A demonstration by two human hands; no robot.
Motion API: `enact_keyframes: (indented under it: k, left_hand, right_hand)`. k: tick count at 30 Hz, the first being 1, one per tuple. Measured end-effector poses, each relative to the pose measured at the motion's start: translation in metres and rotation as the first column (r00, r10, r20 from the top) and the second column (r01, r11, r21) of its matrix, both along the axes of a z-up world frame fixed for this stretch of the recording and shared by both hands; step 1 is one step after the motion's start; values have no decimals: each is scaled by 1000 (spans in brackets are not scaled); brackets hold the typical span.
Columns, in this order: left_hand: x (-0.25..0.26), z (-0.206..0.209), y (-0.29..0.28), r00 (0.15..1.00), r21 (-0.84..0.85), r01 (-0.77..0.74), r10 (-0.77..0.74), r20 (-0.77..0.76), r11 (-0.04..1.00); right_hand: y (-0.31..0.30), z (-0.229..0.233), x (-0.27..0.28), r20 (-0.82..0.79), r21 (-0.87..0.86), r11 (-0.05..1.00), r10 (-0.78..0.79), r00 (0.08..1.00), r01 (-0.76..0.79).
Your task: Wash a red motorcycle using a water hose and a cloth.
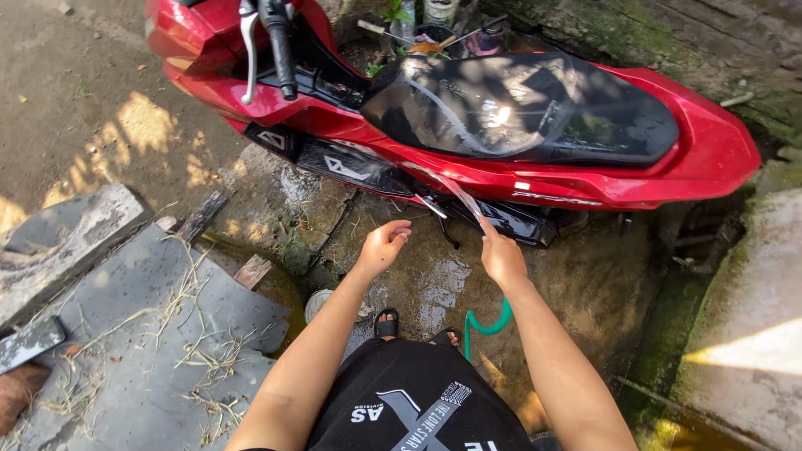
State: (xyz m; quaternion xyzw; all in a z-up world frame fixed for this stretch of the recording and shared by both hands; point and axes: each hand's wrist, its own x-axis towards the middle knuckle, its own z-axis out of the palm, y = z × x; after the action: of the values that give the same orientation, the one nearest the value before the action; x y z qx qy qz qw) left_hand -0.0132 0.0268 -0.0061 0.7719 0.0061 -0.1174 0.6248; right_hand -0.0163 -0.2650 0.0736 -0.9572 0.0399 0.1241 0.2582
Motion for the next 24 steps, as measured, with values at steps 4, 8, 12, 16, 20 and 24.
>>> enact_keyframes:
  k: [4, 8, 12, 16, 20, 24]
  left_hand:
    - [6, -3, -22, 998, -36, 59, -59, -18, 998]
    - [11, -1, -49, 992, -41, 124, -125, -16, 991]
    - [15, 2, -71, 983, -31, 185, -185, -6, 982]
    - [16, 16, -83, 976, -39, 216, -217, -21, 976]
    - [21, 12, -79, 977, -22, 209, -210, -30, 978]
    - [28, -7, -57, 992, -104, 126, -126, 13, 987]
  right_hand:
    - [-29, -4, -14, 17, -25, 997, -70, 997, 70]
    - [-62, -5, -28, 96, -16, 986, -162, 982, 164]
    - [-91, 4, -40, 168, -33, 967, -243, 955, 252]
    - [-111, 13, -47, 142, -57, 945, -311, 940, 322]
    - [-111, 7, -47, 144, -48, 944, -318, 937, 327]
    - [-92, 1, -39, 121, -47, 966, -247, 961, 254]
